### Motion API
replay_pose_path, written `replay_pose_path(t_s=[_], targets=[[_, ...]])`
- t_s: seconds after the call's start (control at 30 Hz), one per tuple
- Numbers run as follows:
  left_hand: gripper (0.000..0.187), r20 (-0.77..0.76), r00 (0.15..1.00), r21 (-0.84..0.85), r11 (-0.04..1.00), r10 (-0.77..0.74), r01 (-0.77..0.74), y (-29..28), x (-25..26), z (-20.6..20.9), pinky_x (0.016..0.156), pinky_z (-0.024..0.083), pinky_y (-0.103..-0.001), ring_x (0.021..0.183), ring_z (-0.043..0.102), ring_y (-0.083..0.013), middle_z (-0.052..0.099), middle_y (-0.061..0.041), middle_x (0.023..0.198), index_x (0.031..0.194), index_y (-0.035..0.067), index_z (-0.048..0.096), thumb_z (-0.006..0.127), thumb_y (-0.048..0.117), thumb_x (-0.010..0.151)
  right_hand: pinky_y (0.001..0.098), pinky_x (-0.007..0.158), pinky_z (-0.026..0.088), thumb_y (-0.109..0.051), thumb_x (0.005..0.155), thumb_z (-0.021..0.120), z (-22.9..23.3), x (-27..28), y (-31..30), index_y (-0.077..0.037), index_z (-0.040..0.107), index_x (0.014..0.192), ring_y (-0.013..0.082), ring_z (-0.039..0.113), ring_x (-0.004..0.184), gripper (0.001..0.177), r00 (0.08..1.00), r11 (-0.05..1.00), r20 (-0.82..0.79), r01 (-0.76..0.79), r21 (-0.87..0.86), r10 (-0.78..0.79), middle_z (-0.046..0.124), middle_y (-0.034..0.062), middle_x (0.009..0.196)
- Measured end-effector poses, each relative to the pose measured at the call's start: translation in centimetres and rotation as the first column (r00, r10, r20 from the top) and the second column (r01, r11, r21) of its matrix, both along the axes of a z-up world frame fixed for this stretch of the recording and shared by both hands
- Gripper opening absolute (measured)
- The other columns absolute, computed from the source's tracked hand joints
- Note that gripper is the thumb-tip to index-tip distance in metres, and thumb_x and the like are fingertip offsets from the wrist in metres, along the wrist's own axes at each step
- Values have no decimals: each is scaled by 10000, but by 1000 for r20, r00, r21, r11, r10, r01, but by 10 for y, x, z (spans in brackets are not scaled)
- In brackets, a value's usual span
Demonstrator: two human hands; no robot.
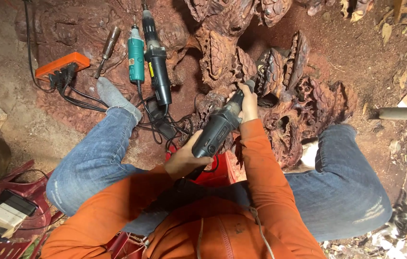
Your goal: Using a power rotary tool to carve and refine intricate details on a large wooden sculpture
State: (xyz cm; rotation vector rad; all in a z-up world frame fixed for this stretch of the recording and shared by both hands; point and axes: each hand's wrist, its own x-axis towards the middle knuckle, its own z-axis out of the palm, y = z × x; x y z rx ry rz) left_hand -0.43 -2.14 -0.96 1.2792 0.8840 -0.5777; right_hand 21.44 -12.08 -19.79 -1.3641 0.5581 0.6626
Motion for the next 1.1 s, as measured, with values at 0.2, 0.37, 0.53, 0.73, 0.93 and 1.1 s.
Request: replay_pose_path(t_s=[0.2, 0.37, 0.53, 0.73, 0.93, 1.1], targets=[[1022, -168, 986, 77, 996, -22, 35, -32, -6, 4, 963, 490, -340, 1152, 666, -245, 649, -71, 1300, 1507, 496, 363, 868, 472, 619, 510, 525, 652, -161, 835, 788, 1, 6, -9, 94, 599, 884, 331, 751, 611, 321, 998, 999, -39, -44, 5, 44, 669, 260, 716], [1075, 2, 915, -172, 901, 404, -398, -77, 9, 2, 876, 487, -336, 1051, 655, -199, 653, -118, 1146, 1550, 267, 378, 904, 286, 612, 488, 521, 635, -218, 812, 821, 0, 30, -26, 69, 635, 786, 299, 741, 565, 343, 969, 967, -71, -241, -78, 236, 667, 246, 661], [1037, 65, 908, -232, 892, 413, -389, -98, 18, 3, 910, 507, -377, 1053, 640, -251, 647, -162, 1178, 1547, 225, 343, 867, 307, 656, 455, 508, 643, -271, 815, 830, -22, 56, -52, 54, 653, 809, 293, 745, 570, 370, 934, 924, -131, -350, -153, 332, 683, 228, 681], [1179, -34, 856, -383, 784, 517, -489, -149, 36, 5, 731, 576, -507, 975, 681, -364, 598, -267, 1216, 1610, 269, 89, 854, 316, 715, 459, 514, 631, -314, 768, 892, -16, 73, -72, 66, 635, 915, 306, 731, 592, 482, 868, 845, -224, -488, -218, 444, 667, 231, 732], [993, 132, 751, -532, 685, 647, -497, -177, 45, 26, 701, 524, -348, 817, 591, -193, 545, -93, 1093, 1537, 243, 22, 671, 97, 800, 223, 303, 399, -340, 914, 686, 41, 88, -67, -26, 543, 1025, 127, 540, 388, 362, 655, 619, -351, -753, -226, 669, 630, 35, 703], [1154, 87, 808, -511, 722, 583, -466, -187, 51, 24, 746, 542, -318, 933, 626, -241, 523, -180, 1270, 1547, 203, -191, 691, 187, 804, 229, 231, 255, -406, 937, 647, 57, 92, -65, -84, 597, 929, 90, 439, 311, 327, 592, 520, -370, -806, -282, 716, 625, 2, 658]])
